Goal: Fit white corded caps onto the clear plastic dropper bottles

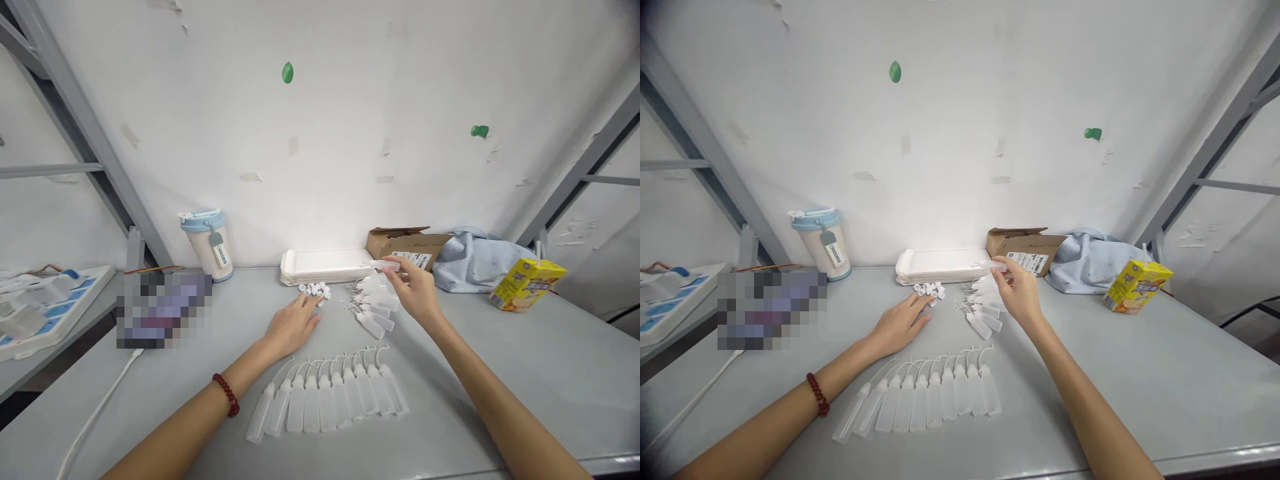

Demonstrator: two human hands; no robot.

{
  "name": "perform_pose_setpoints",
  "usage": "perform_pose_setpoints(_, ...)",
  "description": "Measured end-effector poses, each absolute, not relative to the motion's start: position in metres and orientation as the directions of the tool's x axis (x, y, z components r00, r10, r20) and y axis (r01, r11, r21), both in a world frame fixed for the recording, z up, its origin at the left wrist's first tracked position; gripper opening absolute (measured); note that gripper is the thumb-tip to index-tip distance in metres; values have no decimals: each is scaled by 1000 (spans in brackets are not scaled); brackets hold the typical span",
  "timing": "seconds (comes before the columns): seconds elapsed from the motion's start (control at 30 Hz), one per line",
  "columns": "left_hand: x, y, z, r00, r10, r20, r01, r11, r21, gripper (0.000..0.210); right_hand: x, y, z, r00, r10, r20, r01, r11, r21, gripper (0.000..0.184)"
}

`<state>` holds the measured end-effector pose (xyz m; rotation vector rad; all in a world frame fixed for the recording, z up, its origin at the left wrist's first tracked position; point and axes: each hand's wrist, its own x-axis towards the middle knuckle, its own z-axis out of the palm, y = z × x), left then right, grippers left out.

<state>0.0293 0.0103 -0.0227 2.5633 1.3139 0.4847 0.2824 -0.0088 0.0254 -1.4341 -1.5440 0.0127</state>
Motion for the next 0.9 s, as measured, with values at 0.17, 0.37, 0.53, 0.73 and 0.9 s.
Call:
perform_pose_setpoints(0.17,28,10,-24,541,818,197,741,-574,348,36,286,-2,16,93,809,581,848,241,-472,27)
perform_pose_setpoints(0.37,27,10,-24,513,831,213,735,-554,392,29,291,6,-1,-26,856,516,906,239,-350,19)
perform_pose_setpoints(0.53,25,10,-24,496,843,209,726,-535,433,25,295,6,-4,-27,859,512,932,206,-297,19)
perform_pose_setpoints(0.73,23,10,-24,483,852,201,717,-517,469,23,281,-6,12,-64,842,536,945,223,-237,18)
perform_pose_setpoints(0.9,20,7,-19,479,860,176,709,-497,500,18,260,-30,34,-71,911,407,949,188,-255,15)
